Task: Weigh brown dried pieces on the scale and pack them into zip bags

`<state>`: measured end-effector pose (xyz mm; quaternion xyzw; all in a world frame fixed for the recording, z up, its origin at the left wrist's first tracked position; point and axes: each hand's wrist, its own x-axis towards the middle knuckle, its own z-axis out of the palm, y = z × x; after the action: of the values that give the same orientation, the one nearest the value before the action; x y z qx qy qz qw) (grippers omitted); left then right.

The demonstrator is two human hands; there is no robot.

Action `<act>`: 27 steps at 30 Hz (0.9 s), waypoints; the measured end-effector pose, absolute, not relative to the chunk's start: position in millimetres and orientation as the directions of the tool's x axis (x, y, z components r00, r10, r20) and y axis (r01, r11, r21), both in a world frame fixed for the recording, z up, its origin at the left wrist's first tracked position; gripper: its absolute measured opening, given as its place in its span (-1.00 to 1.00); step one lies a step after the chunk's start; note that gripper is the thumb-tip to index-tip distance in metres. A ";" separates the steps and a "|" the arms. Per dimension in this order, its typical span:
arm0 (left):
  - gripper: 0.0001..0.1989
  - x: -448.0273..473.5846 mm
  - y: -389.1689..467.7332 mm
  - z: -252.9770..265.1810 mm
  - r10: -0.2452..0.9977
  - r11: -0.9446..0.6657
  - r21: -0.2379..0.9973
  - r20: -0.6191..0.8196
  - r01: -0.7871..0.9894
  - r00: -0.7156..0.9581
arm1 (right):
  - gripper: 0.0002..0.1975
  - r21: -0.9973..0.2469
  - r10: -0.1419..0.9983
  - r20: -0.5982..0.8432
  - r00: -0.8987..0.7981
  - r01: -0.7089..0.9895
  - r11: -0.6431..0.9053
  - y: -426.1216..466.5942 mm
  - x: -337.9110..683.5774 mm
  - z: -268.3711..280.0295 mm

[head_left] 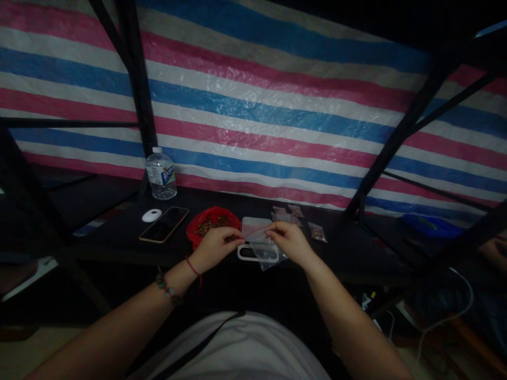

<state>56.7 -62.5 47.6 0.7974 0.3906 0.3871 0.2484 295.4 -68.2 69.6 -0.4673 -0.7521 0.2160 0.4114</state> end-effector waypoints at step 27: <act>-0.76 41.0 -37.1 35.2 0.869 -0.495 0.712 0.416 0.498 0.269 | -0.56 -0.251 0.895 0.095 0.436 0.880 -0.403 -2.4 464.8 -9.9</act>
<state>41.0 -37.1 35.2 0.7631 0.4478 0.4064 0.2282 464.8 -2.4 -9.9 -0.8370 -0.5301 0.0271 0.1326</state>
